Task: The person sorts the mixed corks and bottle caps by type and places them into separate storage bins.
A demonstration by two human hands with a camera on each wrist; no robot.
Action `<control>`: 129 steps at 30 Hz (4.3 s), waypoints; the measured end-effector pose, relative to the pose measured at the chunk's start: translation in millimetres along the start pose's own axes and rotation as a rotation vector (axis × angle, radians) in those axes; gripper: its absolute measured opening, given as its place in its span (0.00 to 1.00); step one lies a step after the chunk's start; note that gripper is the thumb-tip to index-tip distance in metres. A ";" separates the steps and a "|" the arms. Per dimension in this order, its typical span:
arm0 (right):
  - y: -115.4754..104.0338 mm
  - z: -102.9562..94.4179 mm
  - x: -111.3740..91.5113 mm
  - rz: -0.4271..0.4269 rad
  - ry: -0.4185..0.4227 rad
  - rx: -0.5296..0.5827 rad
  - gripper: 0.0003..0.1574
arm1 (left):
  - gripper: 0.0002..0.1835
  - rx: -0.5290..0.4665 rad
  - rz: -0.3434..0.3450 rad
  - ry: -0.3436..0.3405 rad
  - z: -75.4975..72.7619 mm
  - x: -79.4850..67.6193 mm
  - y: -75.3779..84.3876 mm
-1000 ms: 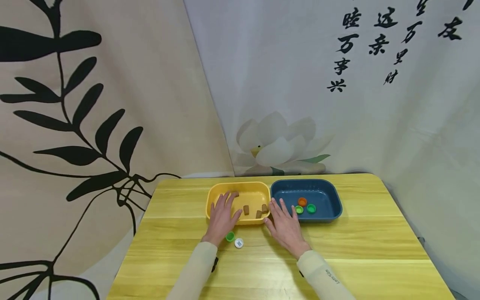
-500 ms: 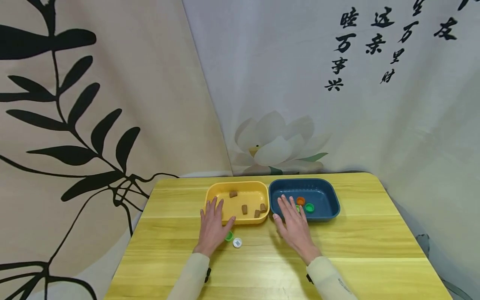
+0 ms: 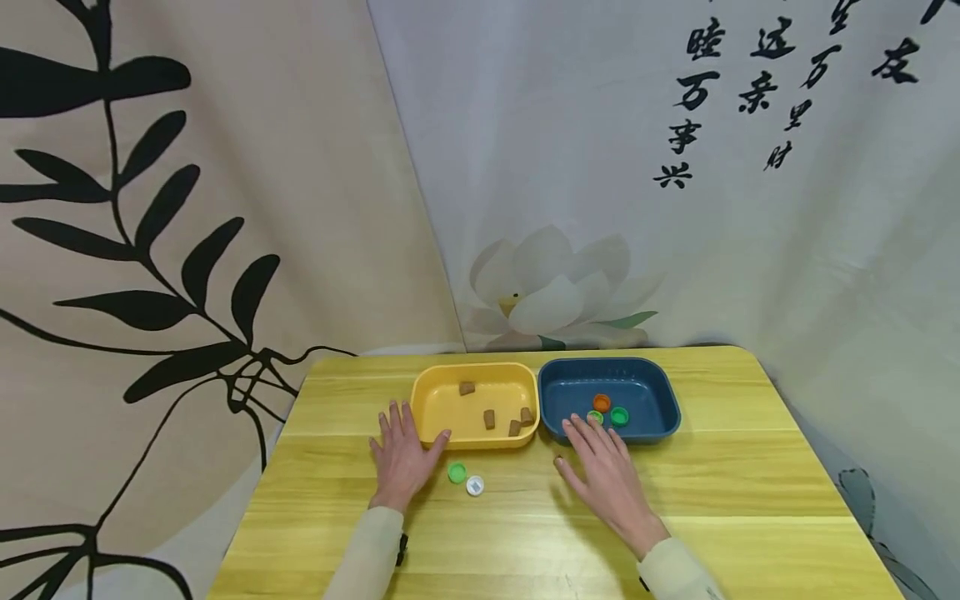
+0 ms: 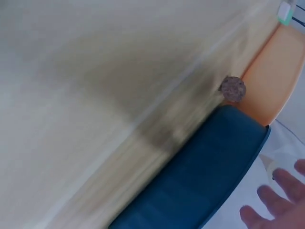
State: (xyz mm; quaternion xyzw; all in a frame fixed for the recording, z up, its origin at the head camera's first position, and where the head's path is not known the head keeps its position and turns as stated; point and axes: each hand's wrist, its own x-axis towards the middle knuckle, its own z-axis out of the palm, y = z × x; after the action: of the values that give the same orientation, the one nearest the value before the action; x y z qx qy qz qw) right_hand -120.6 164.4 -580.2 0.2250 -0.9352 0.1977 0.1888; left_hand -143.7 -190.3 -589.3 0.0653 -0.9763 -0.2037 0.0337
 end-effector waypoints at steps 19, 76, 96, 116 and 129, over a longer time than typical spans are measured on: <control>-2.8 2.9 -10.9 -0.043 -0.167 -0.067 0.34 | 0.61 -0.034 -0.002 -0.051 3.0 2.4 -9.1; -44.2 10.9 41.4 -0.084 -0.043 0.057 0.22 | 0.62 -0.032 0.002 -0.054 6.9 2.7 -9.0; -56.7 54.9 89.7 0.028 -0.101 -0.014 0.19 | 0.62 -0.040 0.002 -0.072 8.3 1.1 -7.4; -47.7 51.3 82.5 0.160 -0.153 0.076 0.30 | 0.61 0.001 0.023 -0.044 9.8 3.5 -9.5; -35.5 22.8 45.2 0.126 -0.074 0.086 0.27 | 0.63 -0.053 -0.020 -0.089 3.0 2.7 -9.5</control>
State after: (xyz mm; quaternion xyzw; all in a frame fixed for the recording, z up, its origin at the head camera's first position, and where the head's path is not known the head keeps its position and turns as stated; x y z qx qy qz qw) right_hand -146.4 109.3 -569.5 0.1807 -0.9445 0.2408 0.1316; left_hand -145.6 -198.1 -595.8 0.0649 -0.9703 -0.2326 -0.0103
